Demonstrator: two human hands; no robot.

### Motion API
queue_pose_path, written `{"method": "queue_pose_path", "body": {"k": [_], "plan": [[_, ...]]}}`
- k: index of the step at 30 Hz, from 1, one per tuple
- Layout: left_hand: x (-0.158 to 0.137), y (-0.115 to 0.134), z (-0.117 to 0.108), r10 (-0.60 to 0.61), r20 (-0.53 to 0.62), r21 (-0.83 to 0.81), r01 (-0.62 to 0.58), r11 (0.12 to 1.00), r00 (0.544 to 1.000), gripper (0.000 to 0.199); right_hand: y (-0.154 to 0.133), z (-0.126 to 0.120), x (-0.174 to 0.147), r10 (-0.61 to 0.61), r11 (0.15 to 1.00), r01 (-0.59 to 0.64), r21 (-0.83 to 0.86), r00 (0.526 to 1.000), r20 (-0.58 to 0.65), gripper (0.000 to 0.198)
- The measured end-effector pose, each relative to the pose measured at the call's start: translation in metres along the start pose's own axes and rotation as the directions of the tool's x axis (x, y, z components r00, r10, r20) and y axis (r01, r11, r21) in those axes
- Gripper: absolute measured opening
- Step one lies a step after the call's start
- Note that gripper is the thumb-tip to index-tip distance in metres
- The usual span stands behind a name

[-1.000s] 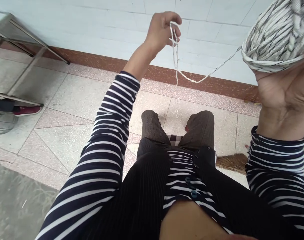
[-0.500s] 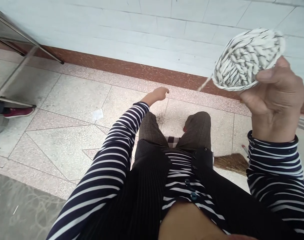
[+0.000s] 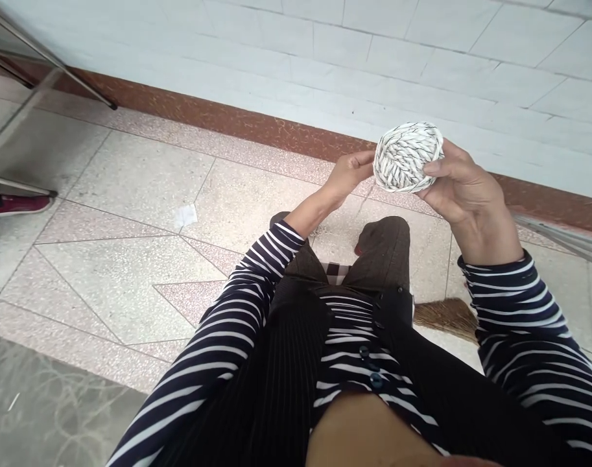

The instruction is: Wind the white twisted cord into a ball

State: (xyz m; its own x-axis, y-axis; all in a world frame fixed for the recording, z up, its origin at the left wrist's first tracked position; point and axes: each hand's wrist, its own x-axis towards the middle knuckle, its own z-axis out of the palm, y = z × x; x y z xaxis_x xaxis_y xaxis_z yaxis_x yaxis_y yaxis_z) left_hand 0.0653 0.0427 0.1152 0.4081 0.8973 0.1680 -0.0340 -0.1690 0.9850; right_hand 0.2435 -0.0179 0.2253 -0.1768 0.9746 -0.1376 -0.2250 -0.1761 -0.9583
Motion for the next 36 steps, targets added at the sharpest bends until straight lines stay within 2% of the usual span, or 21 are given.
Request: {"method": "queue_pose_path", "body": {"k": [4, 7, 9, 13, 19, 23, 25, 27, 30, 31, 32, 34, 36], "plan": [[0.004, -0.026, -0.006, 0.044, -0.042, 0.023, -0.043, 0.999, 0.998, 0.035, 0.003, -0.004, -0.002, -0.011, 1.000, 0.010, 0.017, 1.000, 0.021, 0.045], [0.003, -0.042, -0.012, 0.076, -0.092, 0.116, -0.065, 0.991, 0.993, 0.035, 0.004, -0.004, -0.003, -0.021, 0.998, 0.017, 0.067, 0.998, 0.059, 0.036], [-0.002, -0.050, -0.014, 0.055, -0.109, 0.194, -0.033, 0.980, 0.992, 0.035, 0.002, -0.002, -0.002, -0.038, 0.995, 0.032, 0.094, 0.997, 0.065, 0.035], [-0.018, -0.062, -0.009, -0.006, -0.067, 0.269, 0.023, 0.963, 0.998, 0.030, -0.001, 0.002, 0.004, -0.102, 0.991, 0.096, 0.092, 0.993, 0.060, 0.036], [-0.030, -0.070, 0.004, -0.068, -0.014, 0.238, 0.070, 0.969, 0.998, 0.029, -0.005, 0.009, 0.010, -0.149, 0.988, 0.145, 0.058, 0.985, 0.084, 0.047], [-0.044, -0.074, 0.005, -0.110, 0.053, 0.240, 0.095, 0.966, 0.992, 0.029, -0.005, -0.003, 0.019, -0.202, 0.976, 0.201, -0.086, 0.979, -0.005, 0.058], [-0.055, -0.077, 0.004, -0.125, 0.083, 0.245, 0.101, 0.964, 0.989, 0.029, 0.001, -0.016, 0.031, -0.310, 0.930, 0.288, -0.230, 0.948, -0.069, 0.060], [-0.066, -0.077, 0.003, -0.132, 0.098, 0.249, 0.104, 0.963, 0.986, 0.029, 0.013, -0.029, 0.047, -0.432, 0.860, 0.369, -0.353, 0.894, -0.119, 0.065], [-0.078, -0.068, 0.003, -0.128, 0.140, 0.267, 0.088, 0.960, 0.982, 0.030, 0.039, -0.043, 0.067, -0.551, 0.753, 0.402, -0.521, 0.818, -0.165, 0.068], [-0.079, -0.062, 0.003, -0.122, 0.160, 0.283, 0.073, 0.956, 0.980, 0.030, 0.049, -0.046, 0.071, -0.568, 0.704, 0.380, -0.600, 0.808, -0.154, 0.070], [-0.080, -0.054, 0.001, -0.112, 0.175, 0.310, 0.053, 0.949, 0.978, 0.031, 0.060, -0.048, 0.074, -0.567, 0.653, 0.344, -0.674, 0.813, -0.134, 0.072], [-0.075, -0.036, -0.006, -0.064, 0.171, 0.410, -0.012, 0.912, 0.983, 0.034, 0.080, -0.051, 0.075, -0.505, 0.568, 0.261, -0.781, 0.859, -0.080, 0.075], [-0.065, -0.021, -0.016, 0.030, 0.137, 0.547, -0.101, 0.831, 0.990, 0.035, 0.100, -0.053, 0.072, -0.392, 0.543, 0.211, -0.813, 0.920, -0.022, 0.074]]}}
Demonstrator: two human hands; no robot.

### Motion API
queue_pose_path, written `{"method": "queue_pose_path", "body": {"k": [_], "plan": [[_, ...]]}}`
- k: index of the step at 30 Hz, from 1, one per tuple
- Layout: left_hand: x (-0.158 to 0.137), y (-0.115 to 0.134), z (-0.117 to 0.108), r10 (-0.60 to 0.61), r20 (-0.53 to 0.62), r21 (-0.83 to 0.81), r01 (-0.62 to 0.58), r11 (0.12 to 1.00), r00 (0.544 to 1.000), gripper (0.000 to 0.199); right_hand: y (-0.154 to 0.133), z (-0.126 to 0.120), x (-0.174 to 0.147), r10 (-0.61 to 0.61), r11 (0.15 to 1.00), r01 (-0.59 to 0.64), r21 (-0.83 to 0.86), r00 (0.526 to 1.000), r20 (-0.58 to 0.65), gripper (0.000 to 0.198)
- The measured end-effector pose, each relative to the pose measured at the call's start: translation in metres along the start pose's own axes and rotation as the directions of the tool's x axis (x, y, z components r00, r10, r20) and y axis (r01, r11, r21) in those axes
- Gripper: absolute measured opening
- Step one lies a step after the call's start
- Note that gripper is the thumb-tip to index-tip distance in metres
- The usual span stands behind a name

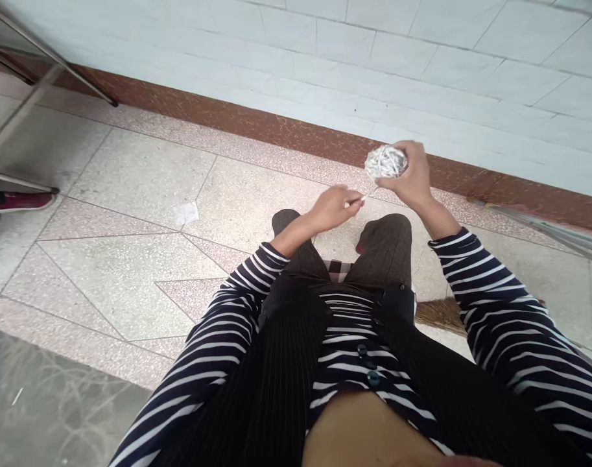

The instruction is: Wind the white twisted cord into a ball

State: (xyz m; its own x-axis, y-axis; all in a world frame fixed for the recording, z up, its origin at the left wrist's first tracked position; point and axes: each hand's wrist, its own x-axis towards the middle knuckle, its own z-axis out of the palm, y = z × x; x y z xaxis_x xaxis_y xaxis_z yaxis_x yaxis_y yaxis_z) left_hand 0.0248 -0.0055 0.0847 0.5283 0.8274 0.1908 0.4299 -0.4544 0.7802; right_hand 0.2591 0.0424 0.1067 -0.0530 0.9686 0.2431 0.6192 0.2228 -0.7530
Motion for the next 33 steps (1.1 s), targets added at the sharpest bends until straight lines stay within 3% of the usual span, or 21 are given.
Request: {"method": "queue_pose_path", "body": {"k": [3, 6, 10, 15, 22, 28, 33], "plan": [[0.018, -0.002, -0.023, 0.124, -0.060, 0.226, -0.108, 0.968, 0.990, 0.031, 0.009, 0.014, -0.017, 0.071, 0.983, -0.111, 0.146, 0.964, 0.256, 0.066], [0.029, -0.011, -0.030, 0.204, -0.045, 0.336, -0.178, 0.925, 0.978, 0.030, 0.008, 0.020, -0.030, 0.142, 0.869, -0.319, 0.379, 0.893, 0.426, 0.062], [0.027, -0.019, -0.022, 0.217, -0.055, 0.376, -0.181, 0.909, 0.975, 0.033, -0.001, 0.019, -0.044, 0.198, 0.721, -0.467, 0.511, 0.847, 0.494, 0.062], [0.019, -0.021, -0.008, 0.147, -0.059, 0.288, -0.125, 0.949, 0.987, 0.034, -0.008, 0.024, -0.062, 0.233, 0.590, -0.579, 0.563, 0.790, 0.567, 0.066], [0.030, -0.030, -0.010, 0.090, -0.094, 0.062, -0.084, 0.994, 0.992, 0.022, -0.007, 0.038, -0.065, 0.324, 0.734, -0.505, 0.455, 0.848, 0.419, 0.070], [0.041, -0.052, -0.025, 0.024, -0.150, 0.011, -0.023, 1.000, 0.988, 0.018, -0.025, 0.016, -0.074, 0.207, 0.774, -0.436, 0.458, 0.859, 0.469, 0.074], [0.041, -0.059, -0.013, -0.039, -0.107, -0.010, 0.038, 0.999, 0.993, 0.017, -0.036, -0.005, -0.079, 0.119, 0.739, -0.352, 0.574, 0.908, 0.403, 0.079]]}}
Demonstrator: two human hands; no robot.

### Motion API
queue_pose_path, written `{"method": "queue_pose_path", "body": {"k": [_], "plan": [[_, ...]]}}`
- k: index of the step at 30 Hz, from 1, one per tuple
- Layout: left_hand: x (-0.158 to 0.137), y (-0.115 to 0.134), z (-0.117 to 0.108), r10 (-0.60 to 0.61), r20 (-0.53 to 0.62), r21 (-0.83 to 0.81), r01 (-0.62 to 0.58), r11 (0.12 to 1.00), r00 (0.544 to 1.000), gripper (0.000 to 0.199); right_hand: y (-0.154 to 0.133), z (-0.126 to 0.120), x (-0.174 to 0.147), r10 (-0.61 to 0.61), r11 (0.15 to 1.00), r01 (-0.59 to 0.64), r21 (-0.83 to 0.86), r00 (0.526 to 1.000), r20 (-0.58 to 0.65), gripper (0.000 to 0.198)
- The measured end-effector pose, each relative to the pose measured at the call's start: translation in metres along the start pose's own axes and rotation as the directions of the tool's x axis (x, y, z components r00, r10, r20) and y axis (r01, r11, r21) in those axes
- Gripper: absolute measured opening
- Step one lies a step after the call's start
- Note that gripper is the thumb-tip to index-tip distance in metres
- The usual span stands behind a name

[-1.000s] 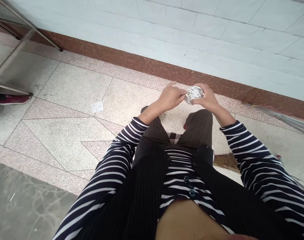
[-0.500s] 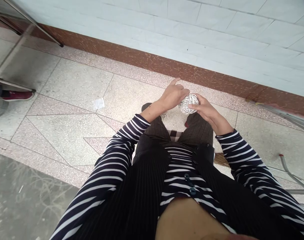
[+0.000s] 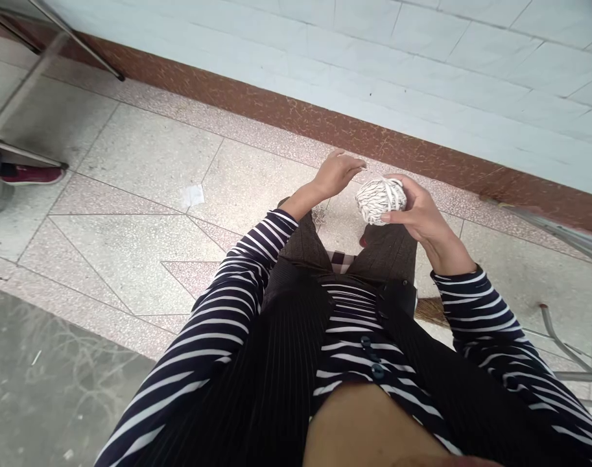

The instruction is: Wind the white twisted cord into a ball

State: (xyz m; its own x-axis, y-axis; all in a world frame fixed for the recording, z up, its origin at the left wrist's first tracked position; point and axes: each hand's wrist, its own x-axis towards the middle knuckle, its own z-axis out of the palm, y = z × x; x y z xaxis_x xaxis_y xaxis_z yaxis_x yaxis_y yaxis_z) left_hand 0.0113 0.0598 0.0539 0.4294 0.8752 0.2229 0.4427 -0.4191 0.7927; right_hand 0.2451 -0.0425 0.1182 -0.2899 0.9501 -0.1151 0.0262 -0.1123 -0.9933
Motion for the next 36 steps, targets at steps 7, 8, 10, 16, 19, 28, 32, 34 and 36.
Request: {"method": "queue_pose_path", "body": {"k": [7, 8, 10, 16, 19, 28, 32, 34, 36], "plan": [[-0.003, -0.008, 0.027, -0.059, 0.110, -0.099, 0.070, 0.993, 0.992, 0.025, -0.029, -0.011, 0.008, -0.198, 0.971, 0.206, 0.119, 0.977, -0.076, 0.077], [-0.004, -0.008, 0.030, -0.063, 0.125, -0.108, 0.077, 0.991, 0.990, 0.025, -0.034, -0.012, 0.011, -0.220, 0.965, 0.231, 0.127, 0.971, -0.099, 0.076], [-0.007, -0.004, 0.035, -0.063, 0.167, -0.141, 0.087, 0.986, 0.984, 0.025, -0.044, -0.013, 0.020, -0.258, 0.951, 0.279, 0.134, 0.954, -0.151, 0.074], [-0.014, 0.008, 0.036, -0.015, 0.249, -0.237, 0.076, 0.968, 0.968, 0.027, -0.062, -0.012, 0.035, -0.271, 0.932, 0.319, 0.171, 0.928, -0.256, 0.068], [-0.008, -0.002, 0.031, -0.029, 0.170, -0.162, 0.057, 0.985, 0.985, 0.028, -0.071, -0.001, 0.026, -0.268, 0.921, 0.320, 0.221, 0.934, -0.235, 0.068], [0.001, -0.035, 0.047, -0.166, 0.125, -0.007, 0.168, 0.986, 0.978, 0.028, -0.117, 0.009, 0.000, -0.415, 0.882, 0.450, 0.139, 0.883, -0.220, 0.052], [0.000, -0.025, 0.046, -0.134, 0.150, -0.080, 0.147, 0.986, 0.980, 0.030, -0.127, 0.001, -0.003, -0.453, 0.880, 0.475, 0.029, 0.855, -0.250, 0.049], [-0.003, -0.019, 0.045, -0.118, 0.159, -0.124, 0.138, 0.983, 0.980, 0.032, -0.134, -0.003, -0.007, -0.467, 0.880, 0.473, -0.044, 0.845, -0.262, 0.043], [-0.008, -0.014, 0.045, -0.107, 0.163, -0.148, 0.131, 0.980, 0.981, 0.034, -0.143, -0.008, -0.011, -0.464, 0.885, 0.456, -0.097, 0.837, -0.290, 0.048]]}}
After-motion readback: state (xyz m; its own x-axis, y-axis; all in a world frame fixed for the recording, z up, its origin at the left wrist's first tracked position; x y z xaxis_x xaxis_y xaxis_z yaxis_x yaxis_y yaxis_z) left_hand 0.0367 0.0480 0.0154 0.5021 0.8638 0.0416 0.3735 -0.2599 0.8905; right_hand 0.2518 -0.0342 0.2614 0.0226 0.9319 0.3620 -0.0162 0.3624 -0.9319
